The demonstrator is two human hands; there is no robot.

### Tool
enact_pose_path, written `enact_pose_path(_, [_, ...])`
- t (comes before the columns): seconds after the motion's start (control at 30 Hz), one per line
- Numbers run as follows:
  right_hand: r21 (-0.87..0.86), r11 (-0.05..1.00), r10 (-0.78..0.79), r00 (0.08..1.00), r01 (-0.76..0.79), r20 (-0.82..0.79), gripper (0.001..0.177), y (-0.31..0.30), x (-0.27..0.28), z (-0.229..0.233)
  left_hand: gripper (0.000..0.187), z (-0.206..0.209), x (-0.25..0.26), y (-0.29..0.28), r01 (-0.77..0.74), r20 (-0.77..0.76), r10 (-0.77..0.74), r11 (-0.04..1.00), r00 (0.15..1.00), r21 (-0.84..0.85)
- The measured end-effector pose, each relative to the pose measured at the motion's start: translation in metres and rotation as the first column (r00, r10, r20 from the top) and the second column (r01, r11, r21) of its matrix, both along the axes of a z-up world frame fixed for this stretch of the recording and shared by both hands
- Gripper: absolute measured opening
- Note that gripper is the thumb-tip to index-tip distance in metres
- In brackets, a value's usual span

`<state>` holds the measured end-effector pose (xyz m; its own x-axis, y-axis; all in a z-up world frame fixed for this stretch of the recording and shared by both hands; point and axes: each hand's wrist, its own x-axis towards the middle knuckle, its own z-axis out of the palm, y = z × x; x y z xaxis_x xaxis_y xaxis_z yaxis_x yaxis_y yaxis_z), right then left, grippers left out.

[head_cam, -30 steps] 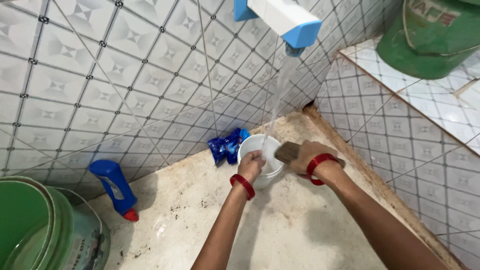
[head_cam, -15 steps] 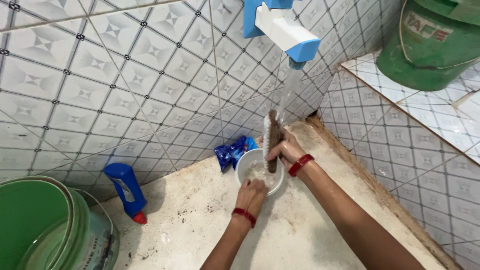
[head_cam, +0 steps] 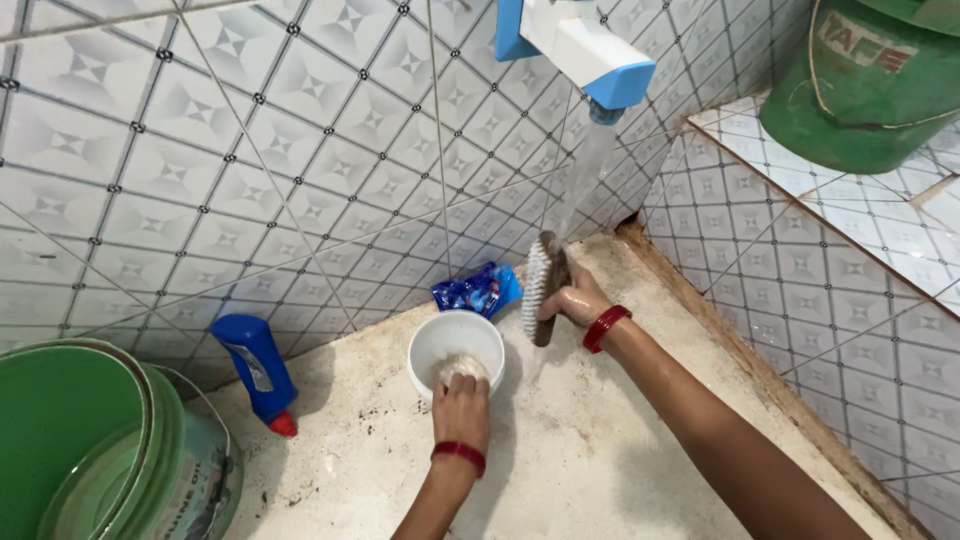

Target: The person scrubs the tiled wall and floor of a bathroom using a blue sponge and a brown scrubbing block. They repeatedly rinse the sponge and block under a tap, apply cleaning agents from a blue bottle and a sachet, and wipe the surfaces to remove dirt.

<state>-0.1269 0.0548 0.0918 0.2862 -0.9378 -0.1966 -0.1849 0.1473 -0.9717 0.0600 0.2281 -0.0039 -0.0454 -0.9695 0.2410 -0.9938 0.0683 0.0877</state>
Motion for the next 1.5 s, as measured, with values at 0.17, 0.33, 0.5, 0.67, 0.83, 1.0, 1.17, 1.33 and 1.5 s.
enact_pose_path(0.17, [-0.028,0.998,-0.054,0.990,0.051,-0.133,0.106,0.001,-0.004,0.012,0.027,-0.014,0.019,-0.045,0.000,-0.089,0.017,0.984,0.996,0.179])
enact_pose_path(0.33, [0.054,0.998,0.040,0.984,-0.031,-0.176,0.116,0.004,0.005,-0.001,0.018,-0.038,0.025,-0.063,0.106,0.027,-0.116,0.962,0.993,0.251])
enact_pose_path(0.5, [0.167,0.978,0.181,0.902,-0.124,-0.391,0.106,-0.002,0.010,-0.025,0.034,0.023,0.050,-0.032,0.266,-0.076,-0.257,0.873,0.963,0.409])
enact_pose_path(0.67, [0.255,0.949,0.289,0.829,-0.183,-0.478,0.095,0.012,0.031,-0.016,0.051,0.124,0.066,-0.115,0.365,-0.144,-0.349,0.727,0.926,0.582])
enact_pose_path(0.83, [0.279,0.960,0.018,0.985,0.031,-0.172,0.066,-0.007,0.031,0.021,0.063,0.290,0.081,-0.205,0.438,-0.145,-0.415,0.871,0.898,0.222])
enact_pose_path(1.0, [0.129,0.992,0.020,0.967,0.014,-0.255,0.056,-0.012,0.016,0.050,0.053,0.368,0.065,-0.158,0.301,0.061,-0.326,0.919,0.944,0.255])
enact_pose_path(1.17, [0.106,0.994,0.018,0.949,0.016,-0.314,0.054,0.004,0.012,0.040,0.055,0.331,0.075,-0.125,0.228,0.104,-0.261,0.940,0.960,0.256])
enact_pose_path(1.33, [0.088,0.996,0.004,0.935,0.029,-0.354,0.062,0.012,0.014,0.037,0.063,0.274,0.082,-0.114,0.227,0.045,-0.257,0.910,0.965,0.347])
enact_pose_path(1.5, [0.043,0.998,-0.013,0.891,0.036,-0.453,0.066,0.009,0.009,0.040,0.062,0.233,0.065,-0.111,0.236,0.024,-0.291,0.820,0.956,0.521])
